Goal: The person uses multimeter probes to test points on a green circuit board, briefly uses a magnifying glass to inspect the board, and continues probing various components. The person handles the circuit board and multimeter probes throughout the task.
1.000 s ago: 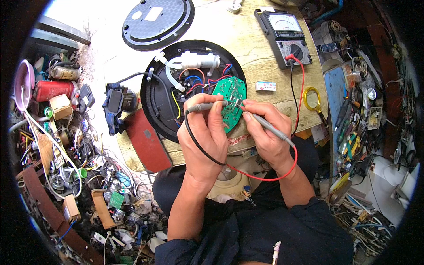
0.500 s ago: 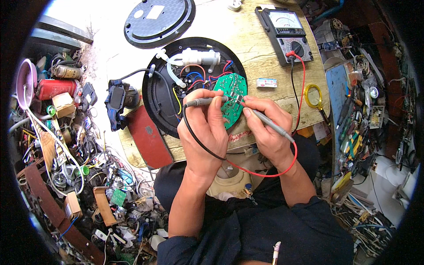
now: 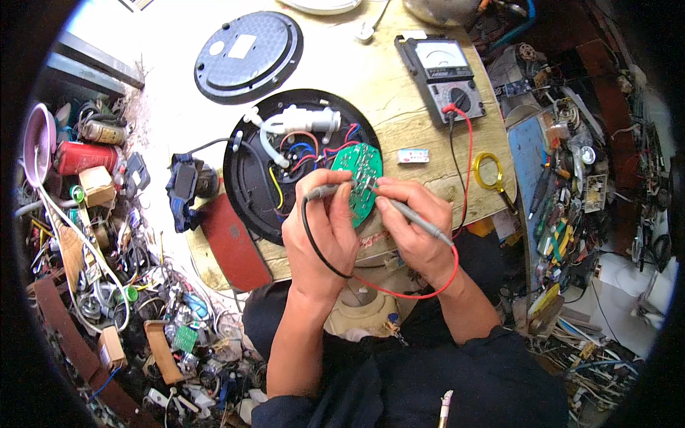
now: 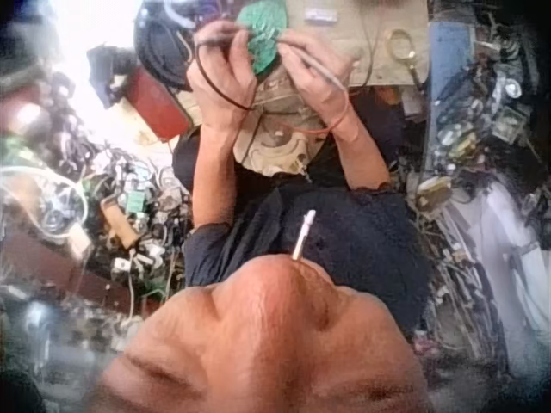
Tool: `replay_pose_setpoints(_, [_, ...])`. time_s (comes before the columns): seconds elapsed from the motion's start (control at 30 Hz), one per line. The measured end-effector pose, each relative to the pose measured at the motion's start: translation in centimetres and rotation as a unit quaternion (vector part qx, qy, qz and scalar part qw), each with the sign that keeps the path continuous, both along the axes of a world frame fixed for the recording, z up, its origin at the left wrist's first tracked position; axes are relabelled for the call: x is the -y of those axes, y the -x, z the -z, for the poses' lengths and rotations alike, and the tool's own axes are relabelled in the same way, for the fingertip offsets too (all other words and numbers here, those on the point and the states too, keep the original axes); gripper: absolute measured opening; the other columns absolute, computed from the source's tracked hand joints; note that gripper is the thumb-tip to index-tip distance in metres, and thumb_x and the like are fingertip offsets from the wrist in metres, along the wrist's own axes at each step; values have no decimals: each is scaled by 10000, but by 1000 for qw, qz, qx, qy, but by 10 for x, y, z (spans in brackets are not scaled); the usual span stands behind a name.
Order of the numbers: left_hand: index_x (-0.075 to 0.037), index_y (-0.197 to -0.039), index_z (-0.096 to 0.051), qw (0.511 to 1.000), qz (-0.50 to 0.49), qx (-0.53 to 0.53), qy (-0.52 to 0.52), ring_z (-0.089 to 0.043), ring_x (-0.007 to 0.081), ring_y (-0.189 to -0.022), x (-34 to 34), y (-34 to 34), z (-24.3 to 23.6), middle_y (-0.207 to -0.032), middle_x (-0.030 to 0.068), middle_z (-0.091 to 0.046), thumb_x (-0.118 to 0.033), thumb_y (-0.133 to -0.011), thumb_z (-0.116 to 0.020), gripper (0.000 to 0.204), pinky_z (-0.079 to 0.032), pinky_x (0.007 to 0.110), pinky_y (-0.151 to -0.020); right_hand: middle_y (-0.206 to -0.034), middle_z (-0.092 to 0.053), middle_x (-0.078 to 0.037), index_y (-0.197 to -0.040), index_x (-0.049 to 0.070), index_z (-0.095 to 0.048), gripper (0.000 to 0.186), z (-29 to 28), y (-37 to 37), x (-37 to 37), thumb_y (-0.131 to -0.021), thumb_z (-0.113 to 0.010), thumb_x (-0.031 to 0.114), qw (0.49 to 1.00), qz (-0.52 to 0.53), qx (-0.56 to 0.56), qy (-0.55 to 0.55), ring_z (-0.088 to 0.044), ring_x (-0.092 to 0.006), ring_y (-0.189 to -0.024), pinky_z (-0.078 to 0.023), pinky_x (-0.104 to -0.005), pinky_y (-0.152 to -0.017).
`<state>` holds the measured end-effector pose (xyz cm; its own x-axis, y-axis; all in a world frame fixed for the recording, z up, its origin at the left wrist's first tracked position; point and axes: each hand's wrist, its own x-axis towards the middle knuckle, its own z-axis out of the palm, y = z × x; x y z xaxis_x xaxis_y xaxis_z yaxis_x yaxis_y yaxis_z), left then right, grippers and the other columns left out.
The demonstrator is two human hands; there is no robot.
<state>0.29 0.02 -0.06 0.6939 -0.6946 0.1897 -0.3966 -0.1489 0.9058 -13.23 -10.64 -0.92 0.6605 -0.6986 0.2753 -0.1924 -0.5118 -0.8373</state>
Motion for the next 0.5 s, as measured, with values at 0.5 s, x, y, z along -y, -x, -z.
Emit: replay_pose_setpoints(0.5, [21,-1182,-612,1000,13,-11,9,-756,342,-796,1,1,-12,-1052,173,-708,30,-1024,-654,165,-603,399,-692,-1064,-774,-236,-1076,-12,-734,180,0,-1,0,-903,-782,-7,1000,2,10,11,-790,-362,-958,-630,-390,-819])
